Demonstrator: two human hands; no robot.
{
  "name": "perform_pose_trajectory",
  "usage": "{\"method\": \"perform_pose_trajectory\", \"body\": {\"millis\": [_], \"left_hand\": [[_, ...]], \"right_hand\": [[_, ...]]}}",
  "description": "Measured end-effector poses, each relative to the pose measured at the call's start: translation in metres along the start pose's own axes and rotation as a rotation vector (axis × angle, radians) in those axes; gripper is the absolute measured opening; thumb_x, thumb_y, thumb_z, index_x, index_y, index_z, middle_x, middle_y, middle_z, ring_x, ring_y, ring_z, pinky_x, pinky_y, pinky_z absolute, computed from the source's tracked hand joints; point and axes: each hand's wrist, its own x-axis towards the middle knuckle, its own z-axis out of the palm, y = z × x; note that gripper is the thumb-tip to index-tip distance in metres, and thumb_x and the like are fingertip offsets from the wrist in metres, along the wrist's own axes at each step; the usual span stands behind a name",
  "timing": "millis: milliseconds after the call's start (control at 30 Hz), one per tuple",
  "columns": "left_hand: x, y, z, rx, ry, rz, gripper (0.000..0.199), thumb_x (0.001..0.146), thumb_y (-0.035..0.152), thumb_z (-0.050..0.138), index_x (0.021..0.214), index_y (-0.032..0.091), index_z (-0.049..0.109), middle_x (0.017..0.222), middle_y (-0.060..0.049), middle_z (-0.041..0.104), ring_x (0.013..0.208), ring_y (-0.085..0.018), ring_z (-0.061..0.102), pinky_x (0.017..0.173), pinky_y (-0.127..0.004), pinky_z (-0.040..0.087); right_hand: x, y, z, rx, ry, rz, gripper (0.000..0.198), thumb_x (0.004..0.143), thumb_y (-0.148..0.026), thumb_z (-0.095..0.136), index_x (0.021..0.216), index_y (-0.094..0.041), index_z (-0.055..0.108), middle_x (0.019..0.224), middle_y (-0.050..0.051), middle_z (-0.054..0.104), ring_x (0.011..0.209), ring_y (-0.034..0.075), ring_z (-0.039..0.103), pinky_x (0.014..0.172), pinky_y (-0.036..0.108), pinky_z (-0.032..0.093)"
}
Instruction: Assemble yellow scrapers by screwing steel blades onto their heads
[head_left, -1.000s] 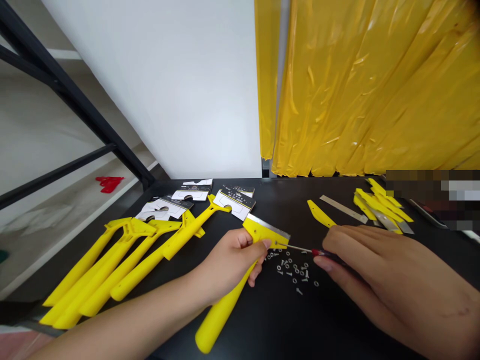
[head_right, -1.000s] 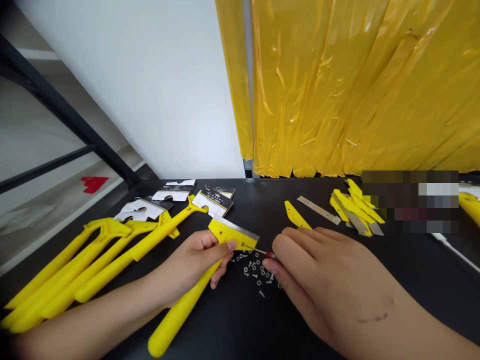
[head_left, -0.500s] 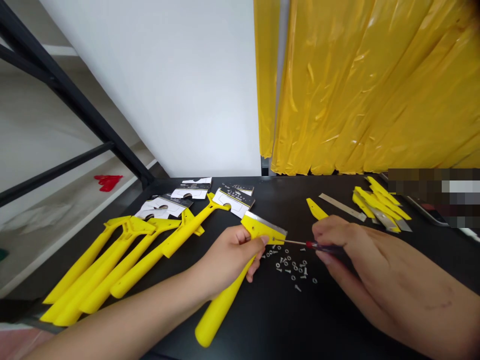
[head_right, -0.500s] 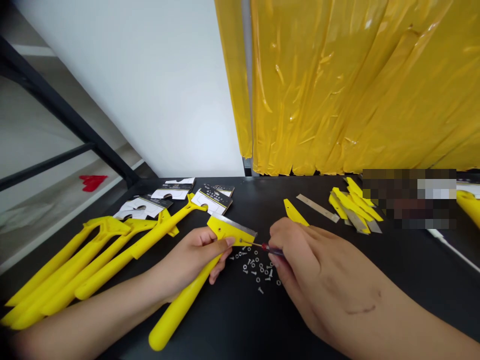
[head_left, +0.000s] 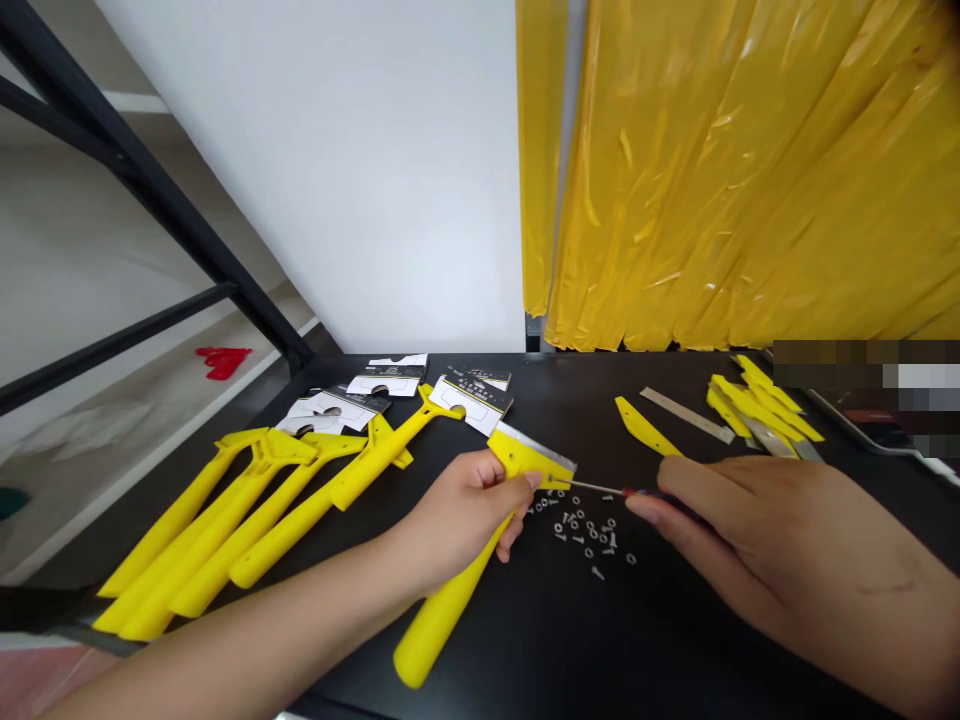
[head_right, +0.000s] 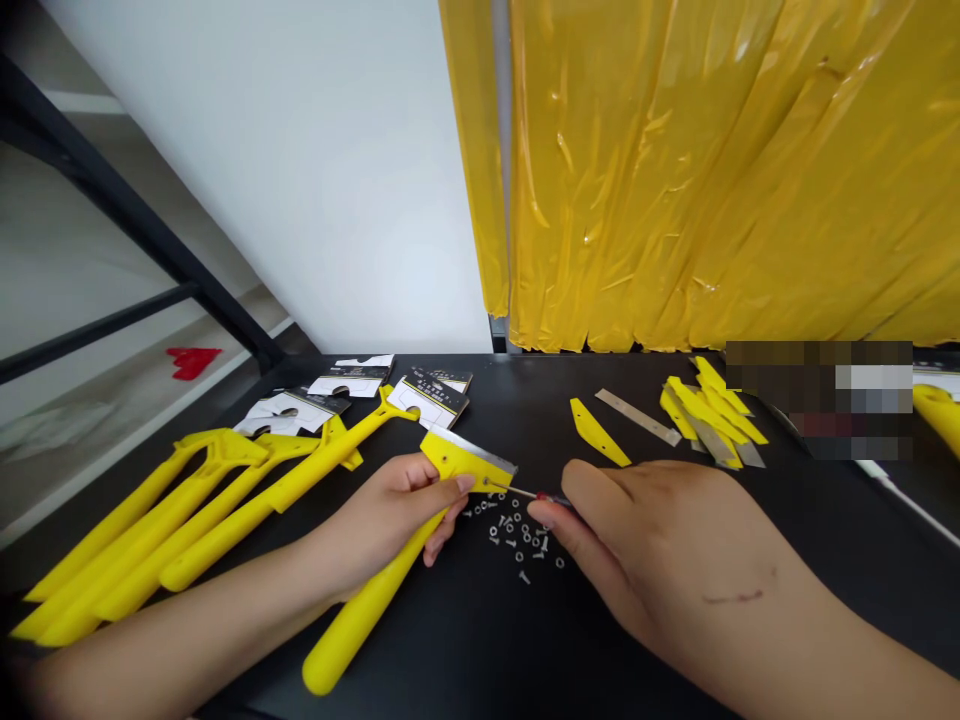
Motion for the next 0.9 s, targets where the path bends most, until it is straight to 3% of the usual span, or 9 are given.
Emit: {"method": "perform_pose_trajectory", "body": {"millis": [233, 400, 700, 833, 900], "left_hand": [[-0.001, 0.001, 0.004, 0.085, 0.019, 0.034, 0.048, 0.097, 0.056, 0.074, 0.067, 0.022, 0.057, 0.053, 0.003, 0.057, 0.046, -0.011, 0.050, 0.054, -0.025, 0.042], [-0.001, -0.001, 0.004, 0.066, 0.018, 0.022, 0.049, 0.097, 0.057, 0.075, 0.068, 0.022, 0.057, 0.053, 0.004, 0.057, 0.047, -0.011, 0.050, 0.053, -0.025, 0.042], [-0.002, -0.003, 0.006, 0.022, 0.015, 0.012, 0.050, 0.097, 0.061, 0.076, 0.071, 0.022, 0.056, 0.054, 0.004, 0.056, 0.046, -0.011, 0.050, 0.050, -0.024, 0.044], [0.001, 0.001, 0.003, -0.059, 0.036, -0.022, 0.046, 0.099, 0.059, 0.075, 0.076, 0.022, 0.059, 0.057, 0.004, 0.055, 0.048, -0.011, 0.048, 0.047, -0.022, 0.042], [0.003, 0.004, 0.001, -0.129, 0.048, -0.009, 0.042, 0.101, 0.055, 0.073, 0.080, 0.020, 0.062, 0.061, 0.003, 0.057, 0.052, -0.011, 0.049, 0.048, -0.021, 0.044]], "right_hand": [[0.008, -0.004, -0.007, 0.069, 0.016, 0.006, 0.045, 0.118, -0.041, 0.050, 0.075, -0.028, 0.052, 0.054, -0.004, 0.059, 0.040, 0.018, 0.060, 0.048, 0.036, 0.033], [0.008, -0.009, -0.004, 0.082, 0.034, -0.055, 0.041, 0.117, -0.030, 0.052, 0.076, -0.028, 0.049, 0.057, -0.005, 0.058, 0.043, 0.016, 0.060, 0.049, 0.037, 0.035], [0.006, -0.012, -0.003, 0.133, 0.056, 0.082, 0.040, 0.114, -0.034, 0.057, 0.074, -0.029, 0.054, 0.047, -0.006, 0.055, 0.033, 0.017, 0.054, 0.040, 0.037, 0.033], [0.005, -0.001, -0.003, 0.360, 0.038, 0.142, 0.022, 0.118, -0.037, 0.050, 0.113, -0.028, 0.069, 0.067, -0.005, 0.074, 0.046, 0.018, 0.069, 0.043, 0.030, 0.048], [0.001, 0.004, -0.003, 0.435, 0.101, 0.236, 0.018, 0.117, -0.041, 0.055, 0.118, -0.030, 0.068, 0.076, -0.003, 0.079, 0.054, 0.018, 0.073, 0.047, 0.027, 0.054]]}}
